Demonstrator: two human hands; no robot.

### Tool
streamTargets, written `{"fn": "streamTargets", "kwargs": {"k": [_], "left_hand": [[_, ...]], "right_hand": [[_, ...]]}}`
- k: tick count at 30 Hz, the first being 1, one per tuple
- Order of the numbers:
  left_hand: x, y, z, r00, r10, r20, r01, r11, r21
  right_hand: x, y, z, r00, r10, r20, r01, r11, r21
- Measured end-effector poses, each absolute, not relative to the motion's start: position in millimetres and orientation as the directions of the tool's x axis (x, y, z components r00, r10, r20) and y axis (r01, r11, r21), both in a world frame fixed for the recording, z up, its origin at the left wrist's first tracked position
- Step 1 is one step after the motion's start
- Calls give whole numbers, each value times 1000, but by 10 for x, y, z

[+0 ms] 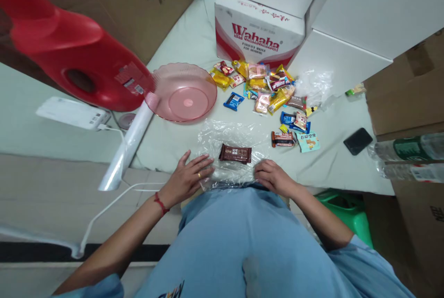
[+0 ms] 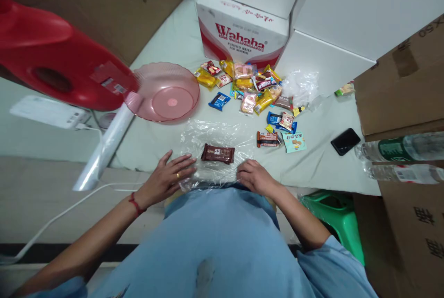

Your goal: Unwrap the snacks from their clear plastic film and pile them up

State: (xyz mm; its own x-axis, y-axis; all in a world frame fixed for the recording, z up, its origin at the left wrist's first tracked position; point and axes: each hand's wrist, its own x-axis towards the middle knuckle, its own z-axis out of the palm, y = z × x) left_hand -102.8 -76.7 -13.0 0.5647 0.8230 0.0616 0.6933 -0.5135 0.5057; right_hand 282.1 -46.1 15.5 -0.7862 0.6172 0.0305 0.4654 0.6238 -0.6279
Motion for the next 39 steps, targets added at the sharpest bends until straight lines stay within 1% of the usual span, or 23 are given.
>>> {"fn": "streamTargets", "kwargs": {"k": [2, 4, 6, 7, 8, 9, 11, 13, 14, 16, 18, 19, 20, 21, 23, 24, 25, 27, 29, 32, 35, 37, 39], "left_hand": [[-978, -651, -97, 485, 870, 85, 683, -438, 584], [-891, -502, -59, 347, 933, 97, 695, -325, 641], [-780, -337, -40, 167, 983, 76, 738, -175, 652], [-725, -254, -43, 71, 996, 53, 764, -88, 640], [-678, -175, -54, -21, 999, 28, 784, -1, 621], [-644, -103, -71, -102, 995, 12, 797, 74, 599], [-621, 1, -105, -213, 977, 19, 807, 165, 567], [-649, 30, -107, -274, 958, 82, 807, 183, 561], [-668, 12, -87, -301, 945, 126, 807, 182, 561], [-681, -83, -1, -355, 908, 221, 805, 177, 567], [-624, -220, 123, -349, 887, 301, 816, 130, 563], [-566, -286, 184, -298, 898, 323, 831, 78, 551], [-492, -341, 234, -208, 922, 327, 848, 3, 531], [-409, -378, 271, -90, 946, 313, 860, -85, 503], [-242, -395, 293, 143, 961, 237, 861, -239, 449], [-173, -378, 280, 216, 958, 189, 859, -278, 429], [-120, -350, 256, 248, 958, 145, 864, -286, 415], [-71, -282, 190, 215, 973, 79, 889, -229, 396], [-81, -222, 130, 145, 989, 40, 911, -149, 385], [-126, -152, 88, 118, 993, -7, 922, -107, 372], [-134, -96, 82, 144, 989, -28, 926, -124, 357], [-124, -77, 63, 144, 989, -7, 922, -132, 364], [-119, -75, 19, 88, 995, 48, 910, -100, 401]], "right_hand": [[2819, -364, 208, -737, 675, 37, 426, 506, -750], [2827, -235, 266, -643, 765, -10, 439, 358, -824], [2830, -86, 300, -519, 850, -90, 514, 226, -828], [2827, -10, 310, -457, 879, -136, 575, 175, -800], [2820, 63, 321, -401, 898, -183, 651, 138, -746], [2809, 129, 340, -346, 910, -228, 740, 115, -663], [2780, 240, 416, -249, 927, -281, 896, 110, -430], [2740, 339, 545, -194, 951, -242, 967, 143, -213], [2713, 395, 618, -186, 964, -188, 976, 160, -146], [2633, 542, 738, -248, 965, -81, 966, 239, -100], [2505, 733, 770, -392, 919, -31, 914, 386, -125], [2424, 834, 746, -473, 881, -30, 873, 463, -152], [2335, 930, 698, -544, 838, -41, 829, 529, -184], [2244, 1017, 634, -599, 799, -60, 789, 576, -212], [2077, 1148, 494, -653, 750, -108, 750, 619, -231], [2012, 1190, 434, -665, 734, -141, 743, 630, -226], [1963, 1219, 389, -669, 721, -177, 742, 634, -218], [1915, 1250, 350, -674, 699, -240, 739, 633, -230], [1915, 1267, 368, -679, 682, -270, 733, 614, -294], [1951, 1267, 450, -674, 698, -242, 724, 559, -405], [1987, 1175, 544, -694, 699, -172, 687, 573, -447], [2009, 1035, 585, -761, 635, -135, 618, 645, -449], [2037, 852, 587, -837, 534, -123, 528, 726, -440]]}}
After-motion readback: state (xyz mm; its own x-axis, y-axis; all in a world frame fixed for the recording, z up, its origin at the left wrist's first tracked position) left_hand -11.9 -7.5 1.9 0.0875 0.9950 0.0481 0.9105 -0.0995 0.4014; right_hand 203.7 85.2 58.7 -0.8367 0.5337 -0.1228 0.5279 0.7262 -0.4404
